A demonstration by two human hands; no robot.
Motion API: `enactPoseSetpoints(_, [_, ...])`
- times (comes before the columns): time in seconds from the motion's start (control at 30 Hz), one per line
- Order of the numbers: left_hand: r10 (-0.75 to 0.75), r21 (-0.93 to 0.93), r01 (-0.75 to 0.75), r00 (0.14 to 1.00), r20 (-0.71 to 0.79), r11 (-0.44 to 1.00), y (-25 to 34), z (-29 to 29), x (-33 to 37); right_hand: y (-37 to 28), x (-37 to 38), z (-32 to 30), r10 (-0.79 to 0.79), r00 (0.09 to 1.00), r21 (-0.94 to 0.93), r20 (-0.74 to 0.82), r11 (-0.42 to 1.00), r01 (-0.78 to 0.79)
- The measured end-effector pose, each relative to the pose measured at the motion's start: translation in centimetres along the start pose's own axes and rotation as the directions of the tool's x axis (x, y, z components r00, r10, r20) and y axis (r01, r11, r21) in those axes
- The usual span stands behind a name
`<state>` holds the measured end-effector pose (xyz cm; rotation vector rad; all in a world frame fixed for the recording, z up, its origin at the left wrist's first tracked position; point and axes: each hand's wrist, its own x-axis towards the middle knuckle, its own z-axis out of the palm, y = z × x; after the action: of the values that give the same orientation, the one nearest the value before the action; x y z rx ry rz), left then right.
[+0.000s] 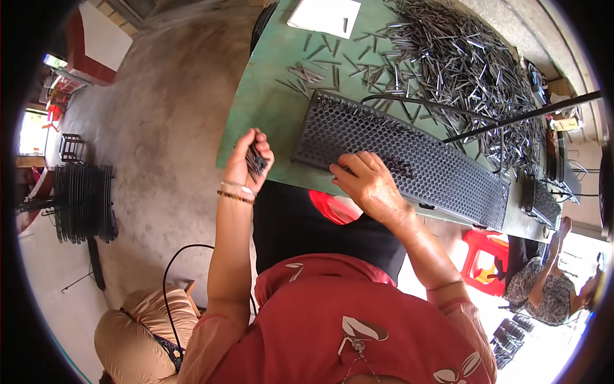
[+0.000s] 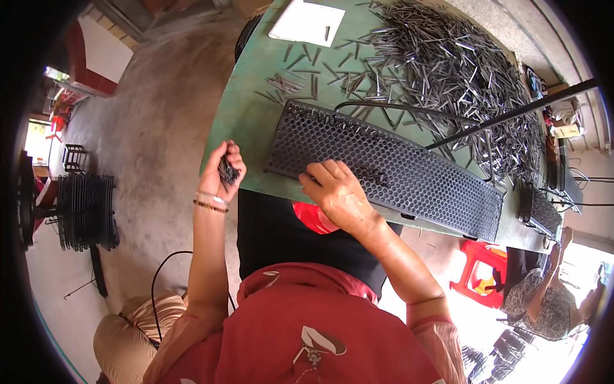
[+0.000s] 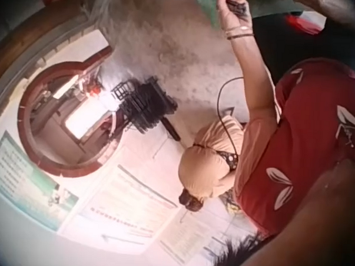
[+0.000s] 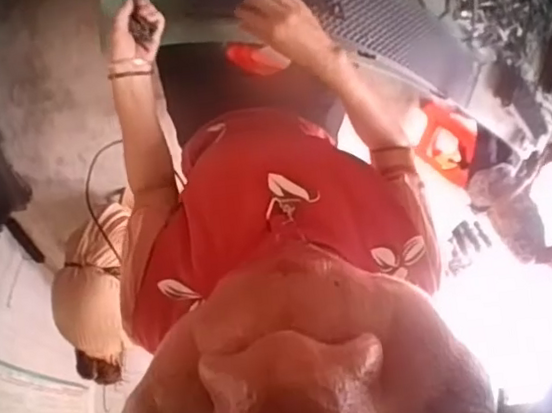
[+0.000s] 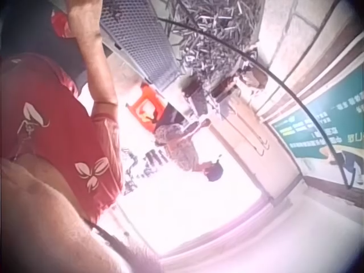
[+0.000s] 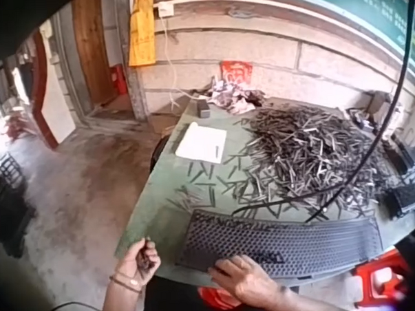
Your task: Inserting small metal clips into the holes of a black perforated frame or speaker grille.
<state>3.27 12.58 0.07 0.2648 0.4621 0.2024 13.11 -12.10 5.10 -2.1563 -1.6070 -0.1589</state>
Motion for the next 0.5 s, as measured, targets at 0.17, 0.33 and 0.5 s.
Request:
enactPoseSetpoints(0.17, [-0.11,0.216,0.104,0.994,0.017,0.971,-4.3,2.5,-3.8,0.5,1.1,-1.1,-0.109,0.982,0.105,-0.156,0.986,0.127])
enactPoseSetpoints(0.33, [-0.313,0.284,0.302,0.95,-0.01,0.91,-8.0,3.6,-6.2,2.3,5.7,-1.6,0.268,0.895,0.383,-0.358,0.916,-0.121])
enactPoseSetpoints(0.5, [-0.4,0.354,0.371,0.917,0.009,0.858,-9.9,2.5,-6.2,4.9,8.2,1.2,0.387,0.824,0.436,-0.415,0.879,-0.193])
